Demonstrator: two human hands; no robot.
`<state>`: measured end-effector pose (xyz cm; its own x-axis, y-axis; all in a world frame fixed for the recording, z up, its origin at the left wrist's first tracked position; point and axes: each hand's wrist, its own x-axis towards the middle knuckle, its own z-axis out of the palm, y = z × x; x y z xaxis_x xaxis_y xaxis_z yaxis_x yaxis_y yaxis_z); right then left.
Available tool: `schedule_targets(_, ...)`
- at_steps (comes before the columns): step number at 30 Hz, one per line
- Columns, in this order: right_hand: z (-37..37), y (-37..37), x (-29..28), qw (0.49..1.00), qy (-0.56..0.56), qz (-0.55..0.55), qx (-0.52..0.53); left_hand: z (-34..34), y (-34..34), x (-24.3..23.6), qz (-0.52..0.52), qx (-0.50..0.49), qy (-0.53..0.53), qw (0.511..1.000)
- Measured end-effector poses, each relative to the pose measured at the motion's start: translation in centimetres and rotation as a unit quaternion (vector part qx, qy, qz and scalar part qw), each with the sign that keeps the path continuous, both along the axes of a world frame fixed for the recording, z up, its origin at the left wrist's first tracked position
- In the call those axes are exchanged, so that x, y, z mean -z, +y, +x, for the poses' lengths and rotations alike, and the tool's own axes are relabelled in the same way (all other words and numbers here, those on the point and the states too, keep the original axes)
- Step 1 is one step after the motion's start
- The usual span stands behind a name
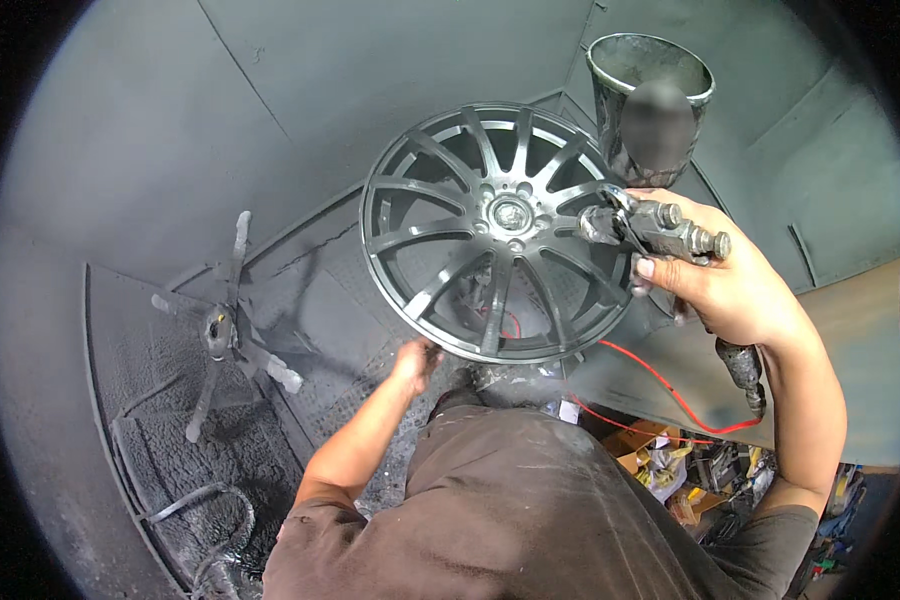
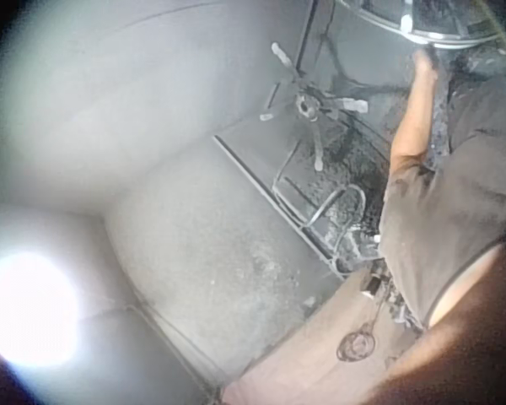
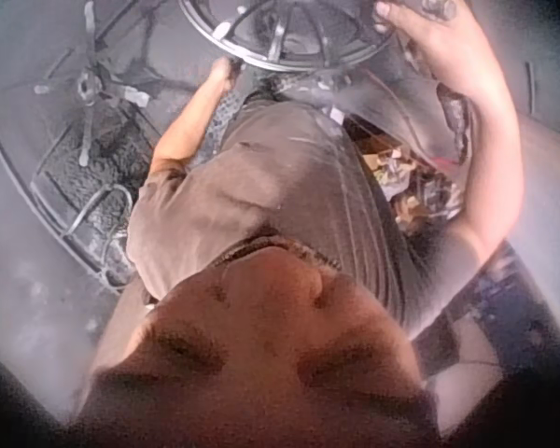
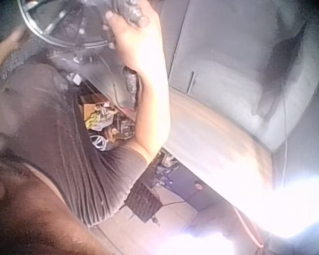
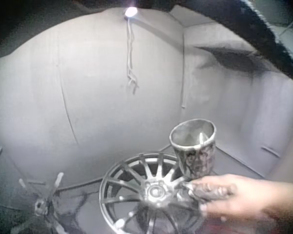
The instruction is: The person carries a car wheel rim into a spray booth, places it onto a stand, and paints the rim using a spray gun while rotating it by hand.
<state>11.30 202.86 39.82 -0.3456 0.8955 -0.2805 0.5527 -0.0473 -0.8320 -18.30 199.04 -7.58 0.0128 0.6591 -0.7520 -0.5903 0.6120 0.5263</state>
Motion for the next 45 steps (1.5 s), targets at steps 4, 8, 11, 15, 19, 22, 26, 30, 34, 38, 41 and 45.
schedule_targets(4,-0.5,1.1,0.4,1.000,-0.005,0.012,0.027,4.9,-1.8,-2.7,-0.022,-0.025,-0.006,0.999)
schedule_targets(8,-0.3,2.6,1.4,0.998,-0.007,0.060,0.002,5.2,-3.1,0.9,0.014,0.136,-0.021,0.990)
schedule_targets(11,-0.6,2.5,0.9,0.999,0.000,0.036,0.023,4.7,-3.3,-1.3,-0.044,0.218,-0.031,0.974)
schedule_targets(15,0.4,2.3,0.9,0.997,-0.021,0.060,0.035,0.8,-1.7,2.1,-0.040,0.166,-0.026,0.985)
schedule_targets(19,1.7,1.4,0.6,0.997,-0.054,0.030,0.056,-4.3,1.8,4.2,0.052,0.054,0.100,0.992)
schedule_targets(22,2.7,0.4,0.2,0.998,-0.030,-0.014,0.051,-5.4,3.7,1.7,0.054,0.040,0.037,0.997)
schedule_targets(26,1.3,-1.5,-0.8,0.998,0.002,-0.033,0.044,-2.2,1.6,2.6,0.028,0.047,0.012,0.998)
schedule_targets(30,0.9,-1.2,0.1,0.999,0.016,-0.012,0.044,2.9,0.1,-0.5,-0.003,0.022,0.003,1.000)
schedule_targets(34,0.0,-0.1,0.5,0.998,0.029,0.008,0.048,5.8,-1.8,-0.1,-0.016,0.105,-0.057,0.993)
schedule_targets(38,-0.9,1.1,1.0,0.999,0.012,0.001,0.045,6.4,-3.3,-0.5,-0.037,0.216,-0.008,0.976)
schedule_targets(41,-0.6,1.8,2.0,0.999,0.019,0.029,0.031,5.3,-3.4,-0.2,-0.039,0.202,-0.018,0.978)
schedule_targets(45,-1.0,2.5,1.7,0.998,0.032,0.052,0.010,0.5,-2.6,5.2,-0.010,0.181,0.022,0.983)
